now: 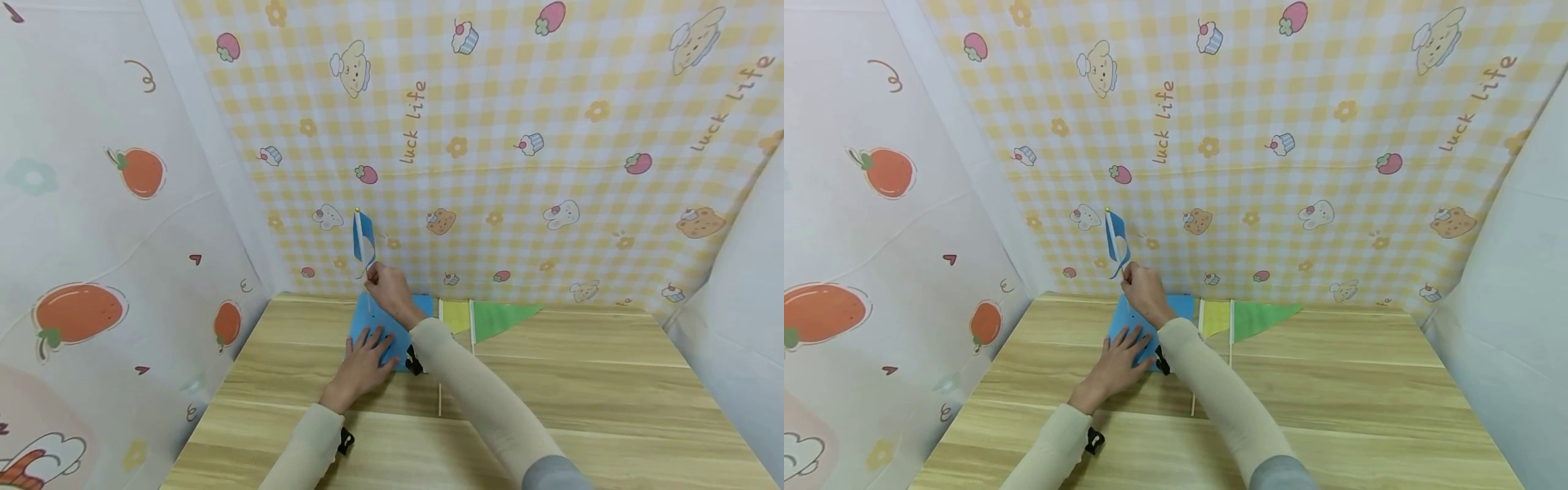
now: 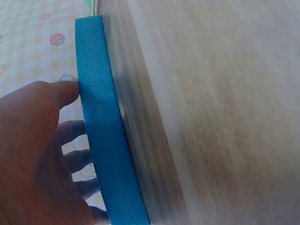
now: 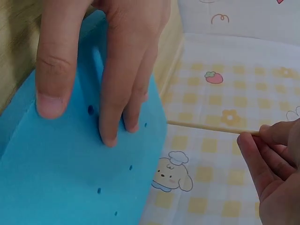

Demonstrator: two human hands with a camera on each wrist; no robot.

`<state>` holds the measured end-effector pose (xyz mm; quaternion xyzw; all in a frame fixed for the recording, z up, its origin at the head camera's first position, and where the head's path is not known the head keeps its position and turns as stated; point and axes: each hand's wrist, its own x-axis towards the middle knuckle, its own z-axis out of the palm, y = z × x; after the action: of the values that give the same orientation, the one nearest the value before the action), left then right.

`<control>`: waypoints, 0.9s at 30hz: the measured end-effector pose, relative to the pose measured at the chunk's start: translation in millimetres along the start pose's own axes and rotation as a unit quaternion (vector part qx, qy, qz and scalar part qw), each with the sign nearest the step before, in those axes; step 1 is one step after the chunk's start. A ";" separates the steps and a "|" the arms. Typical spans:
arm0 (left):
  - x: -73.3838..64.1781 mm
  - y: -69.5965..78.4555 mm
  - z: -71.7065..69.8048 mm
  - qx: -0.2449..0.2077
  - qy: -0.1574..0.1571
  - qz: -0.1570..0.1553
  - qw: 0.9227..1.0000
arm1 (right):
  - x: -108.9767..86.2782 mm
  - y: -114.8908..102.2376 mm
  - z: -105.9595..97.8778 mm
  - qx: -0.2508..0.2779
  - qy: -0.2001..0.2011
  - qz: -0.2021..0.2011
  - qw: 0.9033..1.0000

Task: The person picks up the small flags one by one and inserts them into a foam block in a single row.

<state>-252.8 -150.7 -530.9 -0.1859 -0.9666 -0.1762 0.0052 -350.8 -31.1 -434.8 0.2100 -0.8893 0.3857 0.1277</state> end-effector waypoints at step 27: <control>-0.9 0.7 -0.3 -0.001 0.001 -0.001 1.000 | -8.2 16.7 15.3 -0.008 -0.010 0.024 1.000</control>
<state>-251.7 -150.5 -530.4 -0.1846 -0.9666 -0.1777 0.0055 -352.5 -29.9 -458.8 0.1913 -0.8985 0.3792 0.1109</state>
